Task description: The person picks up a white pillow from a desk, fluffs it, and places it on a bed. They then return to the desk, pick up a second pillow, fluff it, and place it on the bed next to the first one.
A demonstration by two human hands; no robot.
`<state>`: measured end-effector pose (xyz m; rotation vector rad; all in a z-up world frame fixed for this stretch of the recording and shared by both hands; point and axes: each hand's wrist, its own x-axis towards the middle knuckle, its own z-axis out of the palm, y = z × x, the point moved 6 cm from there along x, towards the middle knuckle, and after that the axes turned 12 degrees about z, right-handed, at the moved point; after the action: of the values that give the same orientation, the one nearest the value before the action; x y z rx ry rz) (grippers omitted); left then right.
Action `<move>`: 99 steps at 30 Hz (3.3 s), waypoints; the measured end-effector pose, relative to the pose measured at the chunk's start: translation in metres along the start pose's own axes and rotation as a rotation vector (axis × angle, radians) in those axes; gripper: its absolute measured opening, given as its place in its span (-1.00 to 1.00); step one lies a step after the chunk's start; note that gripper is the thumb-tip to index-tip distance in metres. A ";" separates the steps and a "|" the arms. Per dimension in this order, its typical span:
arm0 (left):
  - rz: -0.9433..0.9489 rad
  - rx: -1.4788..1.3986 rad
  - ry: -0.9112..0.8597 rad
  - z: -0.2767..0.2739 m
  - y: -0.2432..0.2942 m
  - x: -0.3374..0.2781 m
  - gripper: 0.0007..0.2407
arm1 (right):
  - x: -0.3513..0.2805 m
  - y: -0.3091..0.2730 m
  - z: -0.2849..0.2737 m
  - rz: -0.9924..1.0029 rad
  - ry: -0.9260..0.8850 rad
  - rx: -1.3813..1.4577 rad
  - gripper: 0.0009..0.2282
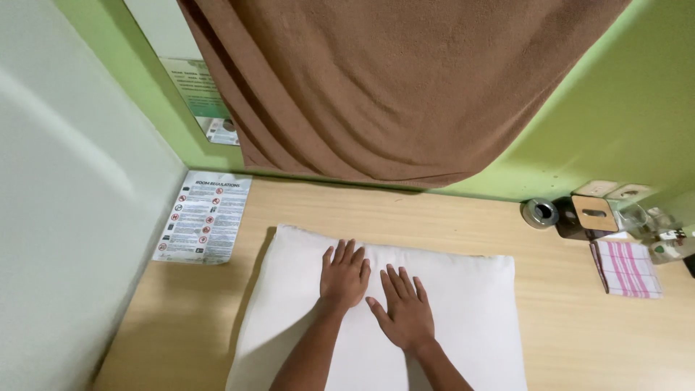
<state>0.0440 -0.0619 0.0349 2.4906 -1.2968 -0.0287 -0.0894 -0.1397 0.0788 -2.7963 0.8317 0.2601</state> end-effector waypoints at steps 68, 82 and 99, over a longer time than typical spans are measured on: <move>0.000 0.048 0.093 -0.032 0.025 -0.091 -0.47 | -0.027 -0.011 -0.006 -0.217 0.037 0.026 -0.45; 0.023 0.049 0.113 -0.030 0.028 -0.092 -0.47 | 0.028 0.125 0.005 0.290 -0.029 -0.055 -0.37; 0.074 0.055 0.123 -0.027 0.015 -0.069 -0.46 | -0.098 -0.029 0.015 -0.197 -0.129 -0.073 -0.01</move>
<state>-0.0035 -0.0069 0.0554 2.4455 -1.3540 0.1769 -0.1559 -0.0616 0.0913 -2.8656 0.5237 0.4390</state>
